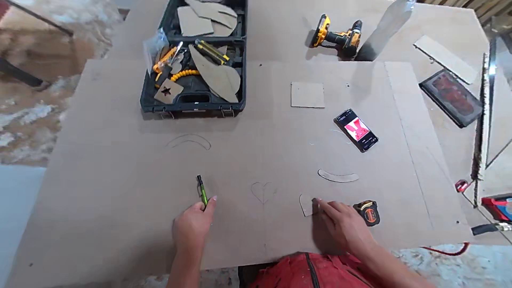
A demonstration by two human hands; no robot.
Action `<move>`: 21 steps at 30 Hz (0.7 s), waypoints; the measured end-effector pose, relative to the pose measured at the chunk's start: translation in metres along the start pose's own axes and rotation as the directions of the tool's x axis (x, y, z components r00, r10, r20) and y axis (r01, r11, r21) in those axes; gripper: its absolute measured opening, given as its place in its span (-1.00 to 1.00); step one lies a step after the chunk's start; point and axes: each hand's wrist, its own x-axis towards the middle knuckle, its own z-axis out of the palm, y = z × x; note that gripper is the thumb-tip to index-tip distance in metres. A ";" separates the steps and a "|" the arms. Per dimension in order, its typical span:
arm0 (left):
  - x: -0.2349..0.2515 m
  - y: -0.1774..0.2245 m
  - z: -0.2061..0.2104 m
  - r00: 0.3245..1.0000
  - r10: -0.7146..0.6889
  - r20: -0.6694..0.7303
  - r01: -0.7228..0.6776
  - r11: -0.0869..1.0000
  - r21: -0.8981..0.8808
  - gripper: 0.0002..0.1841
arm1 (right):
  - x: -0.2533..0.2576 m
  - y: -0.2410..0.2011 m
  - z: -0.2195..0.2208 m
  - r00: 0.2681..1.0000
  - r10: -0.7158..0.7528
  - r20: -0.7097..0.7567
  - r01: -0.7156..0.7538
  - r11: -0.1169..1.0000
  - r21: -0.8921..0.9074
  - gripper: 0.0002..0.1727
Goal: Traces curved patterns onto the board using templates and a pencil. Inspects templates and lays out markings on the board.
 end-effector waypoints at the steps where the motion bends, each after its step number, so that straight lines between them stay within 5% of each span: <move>1: 0.008 -0.003 -0.004 1.000 -0.004 -0.005 0.004 1.000 0.011 -0.30 | -0.003 0.004 -0.009 0.997 0.065 -0.052 -0.064 0.998 0.022 -0.52; 6: 0.040 -0.013 -0.017 0.997 0.055 -0.053 -0.054 0.998 0.018 -0.26 | -0.008 0.043 -0.043 0.852 0.450 -0.266 -0.452 0.890 0.059 -0.39; 10: 0.064 -0.023 -0.028 0.994 0.100 -0.037 -0.099 0.995 0.020 -0.26 | -0.029 0.063 -0.034 0.742 0.670 -0.032 -0.666 0.741 0.078 -0.13; 21: 0.078 -0.041 -0.035 0.949 0.315 0.024 -0.314 0.949 -0.021 -0.32 | -0.072 -0.001 0.027 0.611 0.769 -0.185 -0.697 0.634 0.335 -0.22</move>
